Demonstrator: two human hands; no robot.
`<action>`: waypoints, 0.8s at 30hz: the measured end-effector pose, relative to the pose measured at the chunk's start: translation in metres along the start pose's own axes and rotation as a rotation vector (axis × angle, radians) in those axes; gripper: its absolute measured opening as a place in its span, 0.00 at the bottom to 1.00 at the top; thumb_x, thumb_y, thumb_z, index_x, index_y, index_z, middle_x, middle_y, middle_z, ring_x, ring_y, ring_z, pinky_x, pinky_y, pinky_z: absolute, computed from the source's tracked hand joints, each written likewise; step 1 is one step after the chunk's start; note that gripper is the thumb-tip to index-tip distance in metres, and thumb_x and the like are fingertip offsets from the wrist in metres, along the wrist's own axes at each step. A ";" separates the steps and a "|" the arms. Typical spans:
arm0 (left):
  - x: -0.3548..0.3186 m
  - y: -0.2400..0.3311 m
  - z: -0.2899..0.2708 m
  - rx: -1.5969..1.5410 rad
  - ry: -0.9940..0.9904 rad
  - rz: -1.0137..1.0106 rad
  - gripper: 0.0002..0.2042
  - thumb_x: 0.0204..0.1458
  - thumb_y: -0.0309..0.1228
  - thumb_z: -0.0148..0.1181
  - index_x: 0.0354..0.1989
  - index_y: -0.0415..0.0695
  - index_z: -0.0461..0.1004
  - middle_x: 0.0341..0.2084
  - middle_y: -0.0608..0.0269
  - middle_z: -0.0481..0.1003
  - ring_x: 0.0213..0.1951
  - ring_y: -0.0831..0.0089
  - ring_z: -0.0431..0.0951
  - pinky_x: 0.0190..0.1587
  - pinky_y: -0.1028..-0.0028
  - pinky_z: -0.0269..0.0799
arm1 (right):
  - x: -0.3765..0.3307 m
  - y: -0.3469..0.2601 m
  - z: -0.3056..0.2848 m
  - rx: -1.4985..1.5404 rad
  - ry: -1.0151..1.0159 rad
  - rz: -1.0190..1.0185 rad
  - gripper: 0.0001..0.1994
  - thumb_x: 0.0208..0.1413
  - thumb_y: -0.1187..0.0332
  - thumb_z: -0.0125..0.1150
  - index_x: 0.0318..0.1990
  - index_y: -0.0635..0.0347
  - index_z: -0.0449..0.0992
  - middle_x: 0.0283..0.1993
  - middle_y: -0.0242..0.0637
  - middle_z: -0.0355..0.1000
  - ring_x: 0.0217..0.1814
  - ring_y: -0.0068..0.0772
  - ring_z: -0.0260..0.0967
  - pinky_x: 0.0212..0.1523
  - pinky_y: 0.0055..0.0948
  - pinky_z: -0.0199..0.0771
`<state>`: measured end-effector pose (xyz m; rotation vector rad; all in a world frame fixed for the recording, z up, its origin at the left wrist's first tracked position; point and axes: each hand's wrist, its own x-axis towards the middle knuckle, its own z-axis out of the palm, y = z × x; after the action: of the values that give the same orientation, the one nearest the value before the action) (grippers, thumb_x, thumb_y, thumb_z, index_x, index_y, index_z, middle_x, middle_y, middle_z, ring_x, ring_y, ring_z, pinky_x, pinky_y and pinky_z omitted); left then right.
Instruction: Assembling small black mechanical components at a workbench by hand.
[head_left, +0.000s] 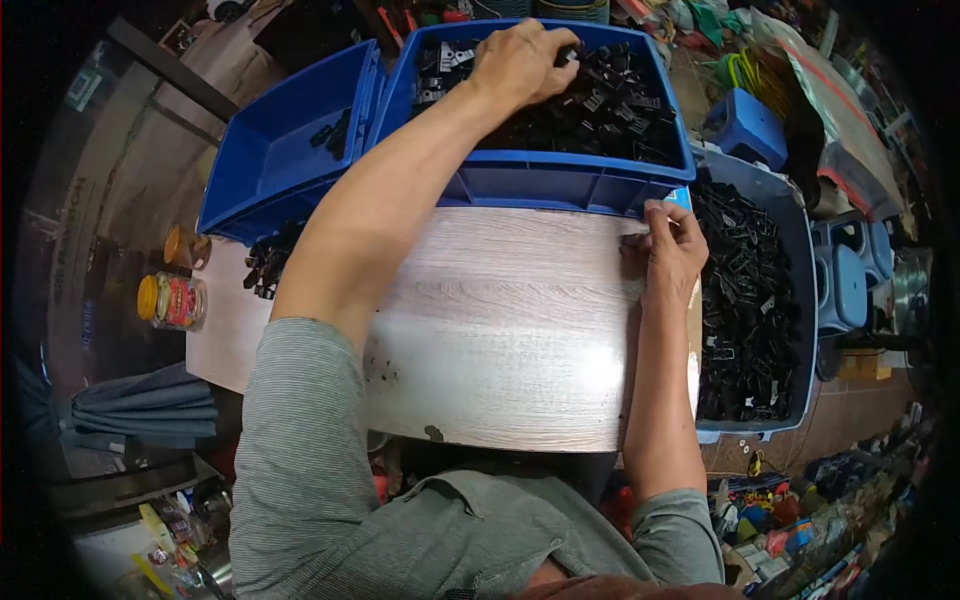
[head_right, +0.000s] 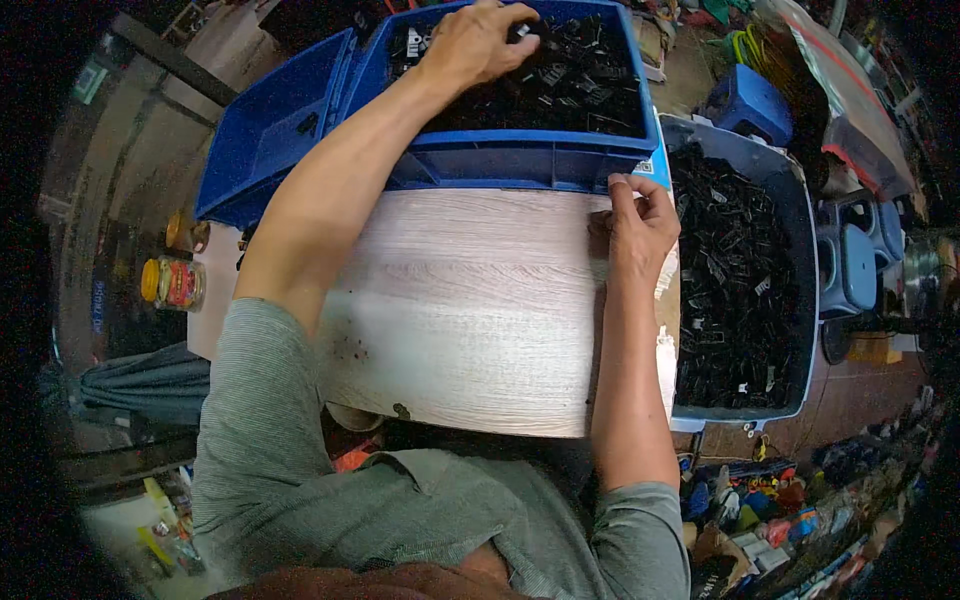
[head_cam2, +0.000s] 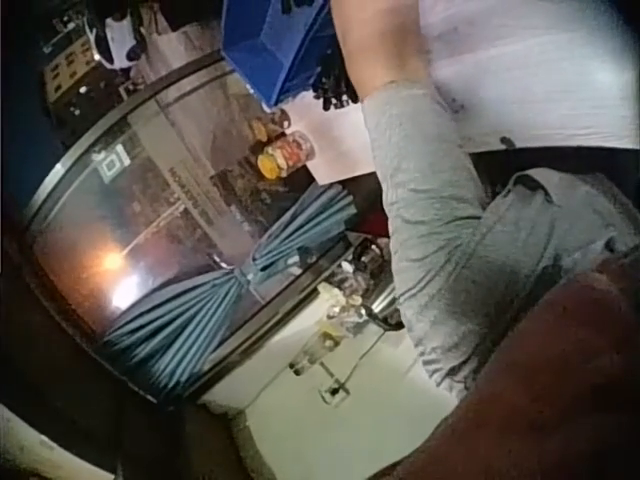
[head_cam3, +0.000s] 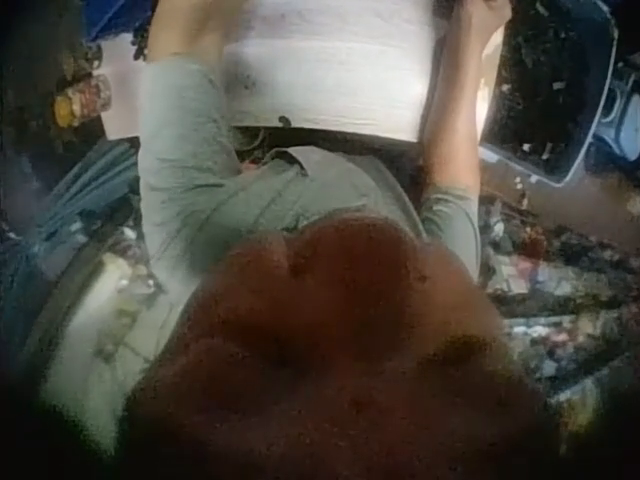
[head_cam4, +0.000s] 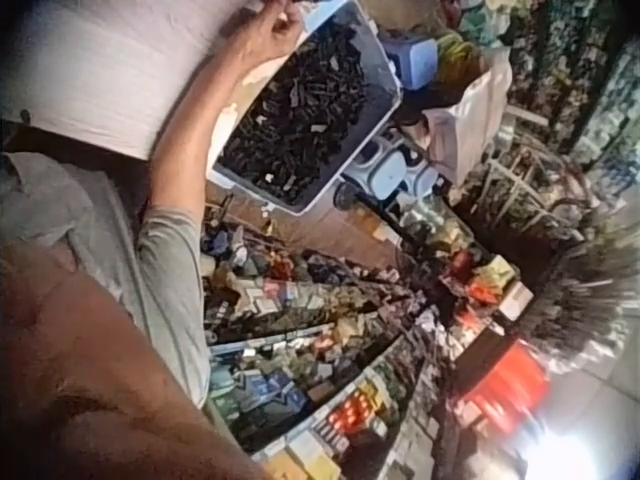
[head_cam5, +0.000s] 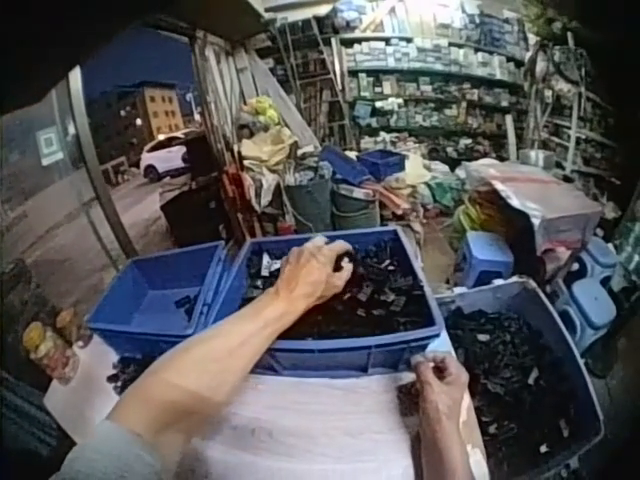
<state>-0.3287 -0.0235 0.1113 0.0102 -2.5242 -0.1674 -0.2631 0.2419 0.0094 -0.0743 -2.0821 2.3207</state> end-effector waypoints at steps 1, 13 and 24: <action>-0.001 0.000 -0.007 -0.050 0.062 -0.010 0.20 0.52 0.49 0.63 0.54 0.62 0.81 0.47 0.51 0.80 0.47 0.48 0.82 0.52 0.50 0.78 | -0.001 -0.001 0.000 -0.008 -0.005 0.006 0.08 0.56 0.68 0.73 0.39 0.60 0.81 0.29 0.28 0.74 0.22 0.15 0.65 0.25 0.18 0.66; -0.049 0.029 -0.096 -0.471 0.234 -0.041 0.16 0.55 0.35 0.67 0.49 0.41 0.80 0.43 0.46 0.80 0.45 0.51 0.82 0.49 0.62 0.77 | -0.008 -0.015 0.004 -0.018 -0.001 0.057 0.10 0.57 0.66 0.73 0.41 0.60 0.80 0.24 0.29 0.71 0.21 0.21 0.71 0.25 0.25 0.76; -0.170 0.051 -0.085 -0.383 0.299 0.212 0.19 0.46 0.26 0.74 0.48 0.43 0.81 0.49 0.43 0.77 0.44 0.55 0.83 0.42 0.67 0.81 | -0.005 -0.010 0.002 -0.032 -0.002 0.078 0.11 0.56 0.65 0.73 0.41 0.60 0.80 0.20 0.30 0.70 0.21 0.24 0.73 0.23 0.26 0.74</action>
<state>-0.1396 0.0251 0.0894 -0.3572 -2.1431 -0.5192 -0.2587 0.2409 0.0197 -0.1568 -2.1549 2.3309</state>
